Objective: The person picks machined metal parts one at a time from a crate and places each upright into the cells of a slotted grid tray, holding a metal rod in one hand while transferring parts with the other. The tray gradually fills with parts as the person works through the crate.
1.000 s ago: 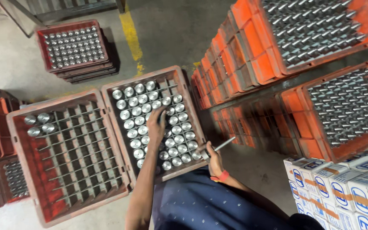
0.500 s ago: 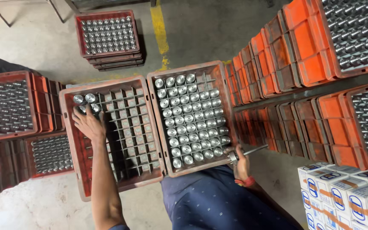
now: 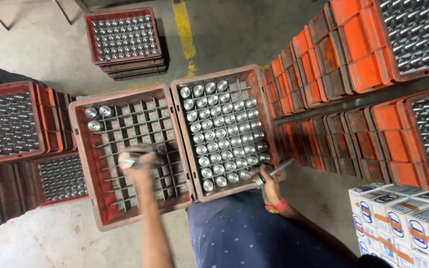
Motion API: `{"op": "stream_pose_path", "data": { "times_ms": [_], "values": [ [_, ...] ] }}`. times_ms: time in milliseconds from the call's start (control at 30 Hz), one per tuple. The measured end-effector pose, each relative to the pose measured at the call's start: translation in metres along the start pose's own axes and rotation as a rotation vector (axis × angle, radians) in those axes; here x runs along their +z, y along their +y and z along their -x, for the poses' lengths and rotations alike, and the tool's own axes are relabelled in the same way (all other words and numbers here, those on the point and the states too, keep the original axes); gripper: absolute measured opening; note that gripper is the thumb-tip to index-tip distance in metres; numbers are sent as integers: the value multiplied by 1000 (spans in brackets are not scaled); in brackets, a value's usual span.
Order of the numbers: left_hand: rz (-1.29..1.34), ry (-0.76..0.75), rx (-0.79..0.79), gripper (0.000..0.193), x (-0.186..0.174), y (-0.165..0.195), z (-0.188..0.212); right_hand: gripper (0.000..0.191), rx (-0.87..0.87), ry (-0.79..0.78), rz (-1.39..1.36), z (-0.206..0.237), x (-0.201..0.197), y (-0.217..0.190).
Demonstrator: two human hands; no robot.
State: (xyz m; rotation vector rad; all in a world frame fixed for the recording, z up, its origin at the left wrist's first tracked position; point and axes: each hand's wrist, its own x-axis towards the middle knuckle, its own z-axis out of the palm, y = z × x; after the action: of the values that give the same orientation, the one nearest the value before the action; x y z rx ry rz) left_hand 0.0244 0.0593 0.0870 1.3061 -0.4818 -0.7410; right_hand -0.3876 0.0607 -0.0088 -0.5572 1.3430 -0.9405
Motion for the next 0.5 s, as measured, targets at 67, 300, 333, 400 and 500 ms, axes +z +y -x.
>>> {"op": "stream_pose_path", "data": {
  "times_ms": [67,300,333,400,500],
  "values": [
    [-70,-71,-452,26,42,-27,40,41,-3,-136,47,1,21,-4],
    [-767,-542,-311,42,117,-59,156,42,20,-286,-35,6,77,-45],
    [-759,-596,-336,45,122,-58,163,43,68,-277,-22,6,79,-49],
    [-762,-647,-278,46,129,-57,170,42,103,-287,27,8,74,-53],
    [-840,-758,-279,52,139,-62,169,38,31,-401,102,6,60,-53]
  ]
}}
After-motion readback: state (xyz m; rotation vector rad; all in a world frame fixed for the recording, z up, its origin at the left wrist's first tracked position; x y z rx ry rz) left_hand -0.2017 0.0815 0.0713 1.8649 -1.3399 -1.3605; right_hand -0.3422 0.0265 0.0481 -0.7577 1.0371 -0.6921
